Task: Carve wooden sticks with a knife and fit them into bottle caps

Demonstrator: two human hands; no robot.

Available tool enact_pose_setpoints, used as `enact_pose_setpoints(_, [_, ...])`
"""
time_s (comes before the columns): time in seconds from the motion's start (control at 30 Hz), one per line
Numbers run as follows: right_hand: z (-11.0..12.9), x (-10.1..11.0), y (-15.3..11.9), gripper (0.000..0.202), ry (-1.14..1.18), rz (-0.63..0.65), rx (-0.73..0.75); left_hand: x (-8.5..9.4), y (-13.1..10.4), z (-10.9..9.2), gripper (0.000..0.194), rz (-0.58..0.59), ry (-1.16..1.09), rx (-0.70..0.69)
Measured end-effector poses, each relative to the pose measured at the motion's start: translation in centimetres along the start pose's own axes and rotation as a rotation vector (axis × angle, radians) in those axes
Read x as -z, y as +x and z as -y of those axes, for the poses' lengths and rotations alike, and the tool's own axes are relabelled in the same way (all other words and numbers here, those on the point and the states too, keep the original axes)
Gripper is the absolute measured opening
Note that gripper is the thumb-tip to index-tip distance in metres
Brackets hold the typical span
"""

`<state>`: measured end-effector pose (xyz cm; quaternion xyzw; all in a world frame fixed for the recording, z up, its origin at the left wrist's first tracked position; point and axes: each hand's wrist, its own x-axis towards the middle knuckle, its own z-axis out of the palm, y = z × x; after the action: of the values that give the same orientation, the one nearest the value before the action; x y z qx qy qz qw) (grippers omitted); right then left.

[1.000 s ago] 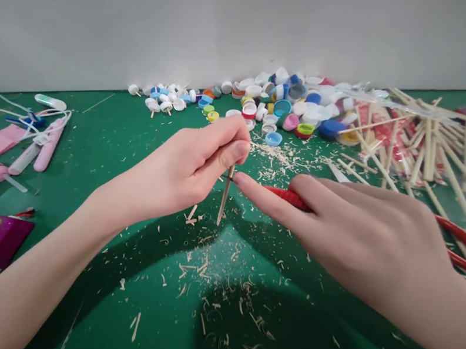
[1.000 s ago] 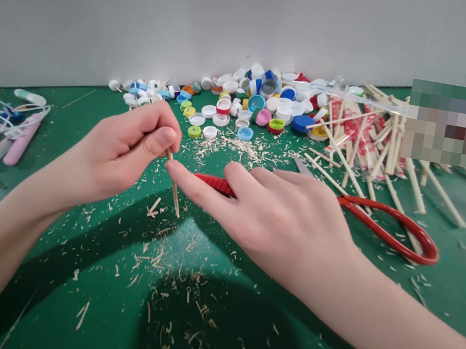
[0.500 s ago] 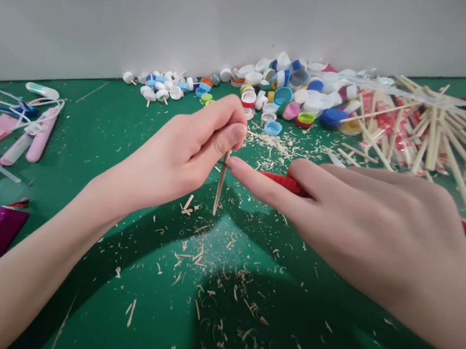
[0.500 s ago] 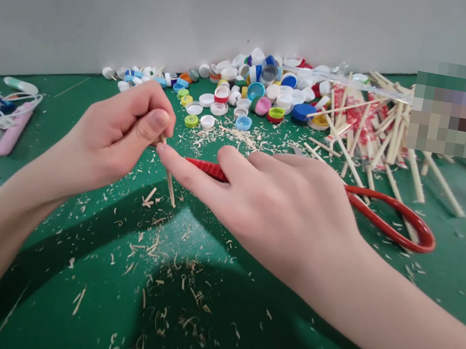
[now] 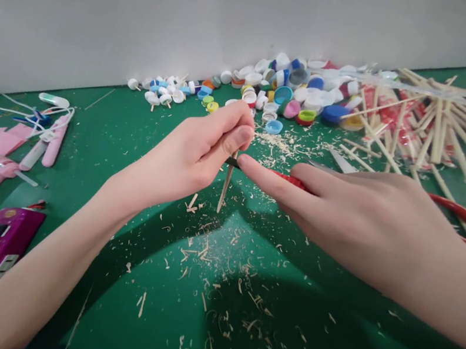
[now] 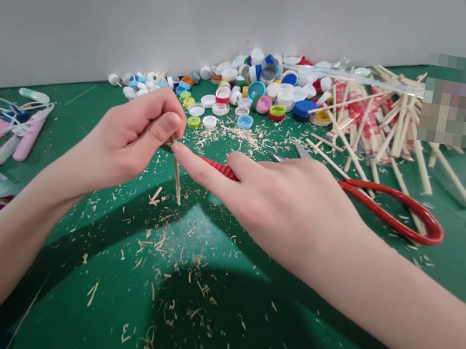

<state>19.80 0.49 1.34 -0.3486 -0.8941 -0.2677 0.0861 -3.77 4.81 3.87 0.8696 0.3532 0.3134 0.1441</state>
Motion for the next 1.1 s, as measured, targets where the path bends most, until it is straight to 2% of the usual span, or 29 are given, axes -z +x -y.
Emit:
enact_pose_setpoints(0.1, [-0.1, -0.6, -0.3, 0.081, -0.011, -0.086, -0.002, 0.0, 0.1, 0.0, 0.030, 0.006, -0.007, -0.007])
enact_pose_setpoints(0.33, [-0.2, -0.9, -0.4, 0.078, 0.002, -0.057, 0.003, -0.2, 0.4, 0.1, 0.024, 0.011, -0.002, 0.041])
enact_pose_setpoints(0.57, [-0.3, -1.2, 0.0, 0.056, 0.092, -0.040, -0.012, -0.6, 0.8, 0.9, 0.032, 0.024, -0.029, -0.001])
enact_pose_setpoints(0.67, [-0.2, -1.1, 0.1, 0.052, 0.158, -0.035, -0.025, -0.4, 0.7, 0.9, 0.033, 0.035, -0.040, -0.022])
enact_pose_setpoints(0.87, [0.3, -1.3, 0.2, 0.054, 0.195, -0.005, -0.044, 0.1, 0.6, 0.4, 0.036, 0.054, -0.025, 0.028])
enact_pose_setpoints(0.93, [1.1, -1.9, -0.1, 0.059, 0.204, 0.002, -0.004, 0.3, 0.3, 0.3, 0.035, 0.042, -0.038, 0.015])
enact_pose_setpoints(0.97, [1.6, -2.3, -0.4, 0.066, 0.245, 0.049, 0.116, 0.4, 0.1, 0.3, 0.034, 0.032, -0.039, 0.012])
enact_pose_setpoints(1.07, [3.0, -3.5, -1.3, 0.080, 0.247, 0.102, 0.189, 1.0, -0.7, 0.5, 0.031, 0.005, -0.010, 0.018])
enact_pose_setpoints(1.1, [3.2, -3.7, -1.5, 0.082, 0.249, 0.094, 0.168, 1.2, -1.0, 0.7, 0.030, -0.003, -0.001, 0.022])
